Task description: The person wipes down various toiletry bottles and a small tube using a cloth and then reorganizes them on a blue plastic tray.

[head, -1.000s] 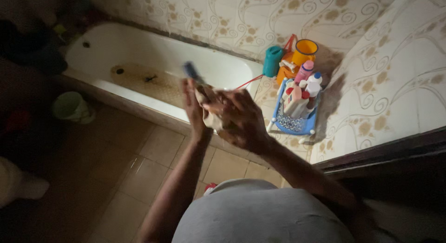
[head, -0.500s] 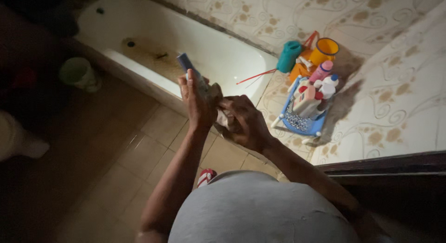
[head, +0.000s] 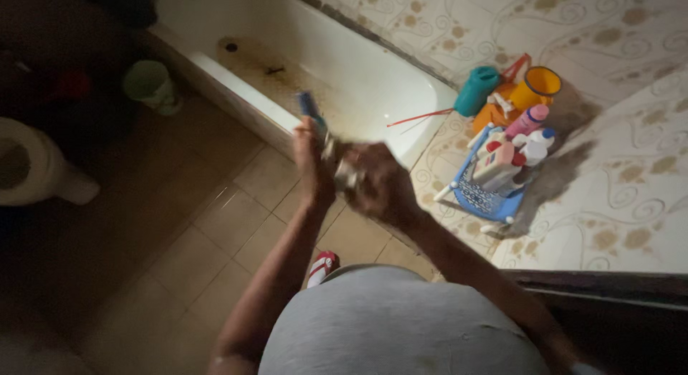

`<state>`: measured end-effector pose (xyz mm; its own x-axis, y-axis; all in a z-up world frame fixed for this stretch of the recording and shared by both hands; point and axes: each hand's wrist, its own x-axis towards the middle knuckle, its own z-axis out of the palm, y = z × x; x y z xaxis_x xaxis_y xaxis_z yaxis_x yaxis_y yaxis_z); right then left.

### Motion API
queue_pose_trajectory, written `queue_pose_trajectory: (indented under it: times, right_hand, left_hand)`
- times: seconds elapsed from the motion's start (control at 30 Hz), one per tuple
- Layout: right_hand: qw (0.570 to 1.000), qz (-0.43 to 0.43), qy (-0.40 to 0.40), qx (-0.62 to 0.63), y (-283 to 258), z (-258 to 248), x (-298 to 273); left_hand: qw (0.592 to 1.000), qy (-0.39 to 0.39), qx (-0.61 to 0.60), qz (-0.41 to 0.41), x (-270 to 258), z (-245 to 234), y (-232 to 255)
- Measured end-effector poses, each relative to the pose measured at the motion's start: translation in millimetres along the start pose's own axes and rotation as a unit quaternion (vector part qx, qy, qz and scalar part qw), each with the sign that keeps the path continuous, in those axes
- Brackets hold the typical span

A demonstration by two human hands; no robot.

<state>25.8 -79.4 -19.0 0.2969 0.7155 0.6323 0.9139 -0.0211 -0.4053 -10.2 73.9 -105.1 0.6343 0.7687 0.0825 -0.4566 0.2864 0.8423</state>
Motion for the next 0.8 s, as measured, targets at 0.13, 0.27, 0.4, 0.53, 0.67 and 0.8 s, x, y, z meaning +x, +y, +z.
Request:
queue_pose_trajectory:
  times: [0.13, 0.27, 0.4, 0.53, 0.67, 0.8]
  right_hand:
    - [0.998, -0.024, -0.036, -0.040, -18.2, 3.1, 4.9]
    - [0.989, -0.106, 0.024, -0.098, -3.4, -10.9, 36.1]
    - [0.994, 0.077, 0.078, 0.028, 26.9, -5.8, 42.0]
    - [0.900, 0.180, 0.075, 0.391, 34.7, 27.1, 23.6]
    - [0.999, 0.015, 0.020, -0.027, -7.4, 16.9, -2.6]
    - [0.993, -0.065, 0.028, -0.098, -19.7, 5.1, 12.2]
  left_hand:
    - [0.999, 0.024, -0.017, -0.024, 5.7, -7.5, 12.9]
    - [0.998, -0.041, -0.031, -0.034, -18.5, 8.1, -0.6]
    - [0.998, -0.065, -0.004, -0.010, -37.4, 22.0, -15.4]
    - [0.986, -0.013, -0.132, -0.104, -26.5, 9.8, -30.6]
    - [0.988, 0.048, -0.097, -0.113, -13.3, -9.9, -22.3]
    - [0.971, 0.013, -0.173, -0.161, -12.4, -4.9, -15.2]
